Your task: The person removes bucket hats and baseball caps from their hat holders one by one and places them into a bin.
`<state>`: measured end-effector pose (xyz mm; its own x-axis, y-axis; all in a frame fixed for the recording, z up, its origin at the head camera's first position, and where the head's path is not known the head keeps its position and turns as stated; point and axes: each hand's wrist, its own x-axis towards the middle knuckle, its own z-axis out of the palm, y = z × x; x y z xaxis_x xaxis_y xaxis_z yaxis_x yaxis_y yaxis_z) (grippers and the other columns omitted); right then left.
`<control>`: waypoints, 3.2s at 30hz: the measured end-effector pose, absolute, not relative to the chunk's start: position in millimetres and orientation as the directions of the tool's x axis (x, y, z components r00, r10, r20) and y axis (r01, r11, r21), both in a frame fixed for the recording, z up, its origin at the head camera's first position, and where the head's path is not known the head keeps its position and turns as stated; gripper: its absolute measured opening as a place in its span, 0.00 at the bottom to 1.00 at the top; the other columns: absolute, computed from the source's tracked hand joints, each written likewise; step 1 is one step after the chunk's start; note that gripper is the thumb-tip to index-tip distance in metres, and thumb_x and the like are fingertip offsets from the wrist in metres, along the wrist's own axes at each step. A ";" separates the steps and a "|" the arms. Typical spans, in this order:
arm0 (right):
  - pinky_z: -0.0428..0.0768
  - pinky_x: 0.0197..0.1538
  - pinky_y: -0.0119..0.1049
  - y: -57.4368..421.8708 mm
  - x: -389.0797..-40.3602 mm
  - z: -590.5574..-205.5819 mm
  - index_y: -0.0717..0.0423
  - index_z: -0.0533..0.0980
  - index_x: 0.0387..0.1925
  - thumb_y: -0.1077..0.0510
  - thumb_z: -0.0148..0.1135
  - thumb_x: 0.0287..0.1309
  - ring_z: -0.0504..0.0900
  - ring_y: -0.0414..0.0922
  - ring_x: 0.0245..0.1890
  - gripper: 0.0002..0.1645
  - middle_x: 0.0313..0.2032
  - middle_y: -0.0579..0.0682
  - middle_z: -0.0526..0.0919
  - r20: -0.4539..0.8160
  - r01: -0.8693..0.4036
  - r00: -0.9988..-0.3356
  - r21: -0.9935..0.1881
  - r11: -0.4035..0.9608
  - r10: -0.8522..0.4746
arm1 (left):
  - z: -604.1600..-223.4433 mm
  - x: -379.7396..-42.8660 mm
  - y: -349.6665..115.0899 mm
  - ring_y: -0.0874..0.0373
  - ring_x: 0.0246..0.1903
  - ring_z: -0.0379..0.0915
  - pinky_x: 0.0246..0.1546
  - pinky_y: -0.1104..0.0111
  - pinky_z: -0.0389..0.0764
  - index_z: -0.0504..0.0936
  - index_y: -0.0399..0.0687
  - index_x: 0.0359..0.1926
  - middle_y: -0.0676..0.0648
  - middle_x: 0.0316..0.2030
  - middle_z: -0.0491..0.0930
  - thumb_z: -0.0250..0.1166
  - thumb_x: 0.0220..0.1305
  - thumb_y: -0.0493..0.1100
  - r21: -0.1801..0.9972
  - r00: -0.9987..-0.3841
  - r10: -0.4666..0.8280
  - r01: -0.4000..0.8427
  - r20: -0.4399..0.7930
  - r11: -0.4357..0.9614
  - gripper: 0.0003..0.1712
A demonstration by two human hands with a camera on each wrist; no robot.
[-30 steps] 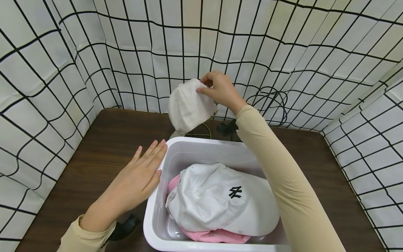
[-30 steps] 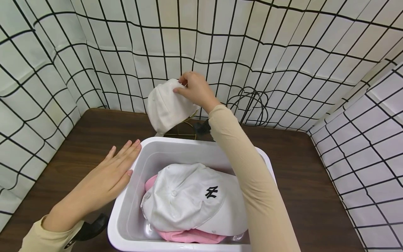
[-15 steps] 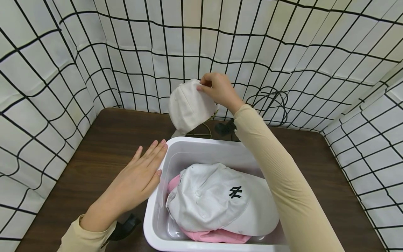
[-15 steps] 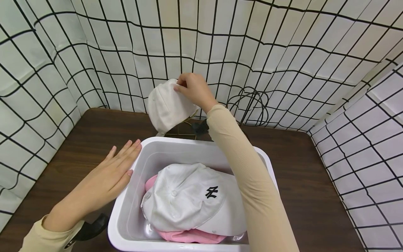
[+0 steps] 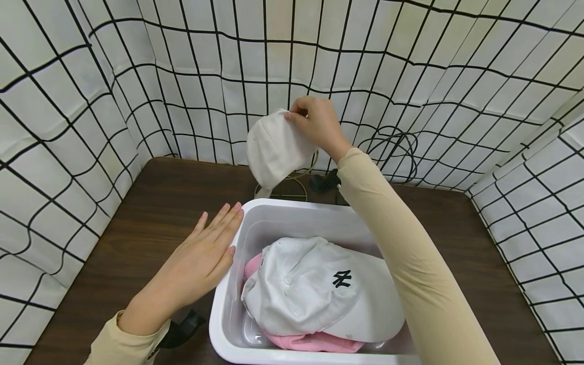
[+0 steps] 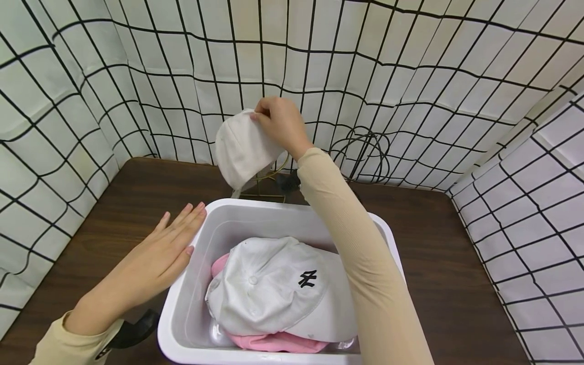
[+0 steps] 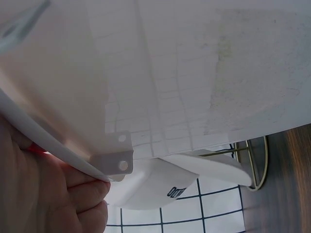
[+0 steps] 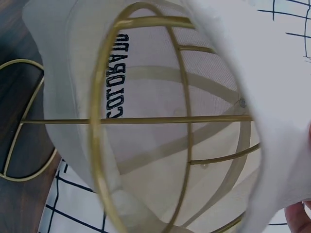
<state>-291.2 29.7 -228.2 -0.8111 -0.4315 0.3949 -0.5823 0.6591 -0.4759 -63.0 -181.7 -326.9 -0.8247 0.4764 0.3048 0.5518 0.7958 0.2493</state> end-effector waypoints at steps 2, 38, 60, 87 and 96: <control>0.73 0.35 0.32 27.4 -291.4 -224.9 0.61 0.81 0.29 0.56 0.61 0.62 0.74 0.43 0.31 0.12 0.32 0.52 0.82 0.416 -0.588 -0.805 -0.464 0.662 -0.423 | -326.7 -62.8 -181.8 0.45 0.70 0.44 0.68 0.50 0.43 0.52 0.34 0.71 0.40 0.71 0.51 0.48 0.68 0.40 0.250 -0.825 0.477 0.551 0.303 0.796 0.33; 0.70 0.43 0.22 -16.1 -288.2 -202.9 0.56 0.81 0.37 0.51 0.59 0.62 0.77 0.36 0.38 0.13 0.39 0.46 0.83 0.497 -0.605 -0.787 -0.502 0.618 -0.367 | -327.9 -63.8 -182.3 0.46 0.70 0.44 0.68 0.51 0.42 0.53 0.34 0.70 0.39 0.71 0.52 0.48 0.67 0.39 0.264 -0.821 0.477 0.558 0.314 0.787 0.33; 0.68 0.44 0.19 -41.7 -271.4 -186.8 0.59 0.80 0.38 0.54 0.58 0.63 0.76 0.36 0.38 0.12 0.38 0.48 0.82 0.628 -0.690 -0.709 -0.524 0.500 -0.320 | -329.0 -63.3 -181.8 0.47 0.71 0.43 0.68 0.49 0.44 0.52 0.34 0.71 0.40 0.71 0.50 0.48 0.68 0.40 0.266 -0.815 0.476 0.564 0.329 0.782 0.33; 0.69 0.47 0.21 0.3 -261.1 -154.1 0.66 0.74 0.38 0.61 0.54 0.65 0.73 0.39 0.39 0.09 0.38 0.54 0.77 0.777 -0.740 -0.627 -0.576 0.348 -0.046 | -328.6 -64.4 -181.4 0.46 0.70 0.43 0.68 0.51 0.42 0.52 0.34 0.71 0.39 0.71 0.50 0.47 0.68 0.40 0.278 -0.831 0.471 0.547 0.297 0.790 0.33; 0.70 0.44 0.23 28.5 -259.7 -162.1 0.64 0.71 0.36 0.63 0.52 0.66 0.71 0.38 0.37 0.06 0.34 0.47 0.72 0.741 -0.713 -0.669 -0.621 0.327 -0.052 | -328.7 -63.9 -181.6 0.45 0.70 0.43 0.69 0.51 0.41 0.51 0.35 0.71 0.40 0.71 0.50 0.47 0.68 0.40 0.272 -0.833 0.467 0.542 0.296 0.795 0.33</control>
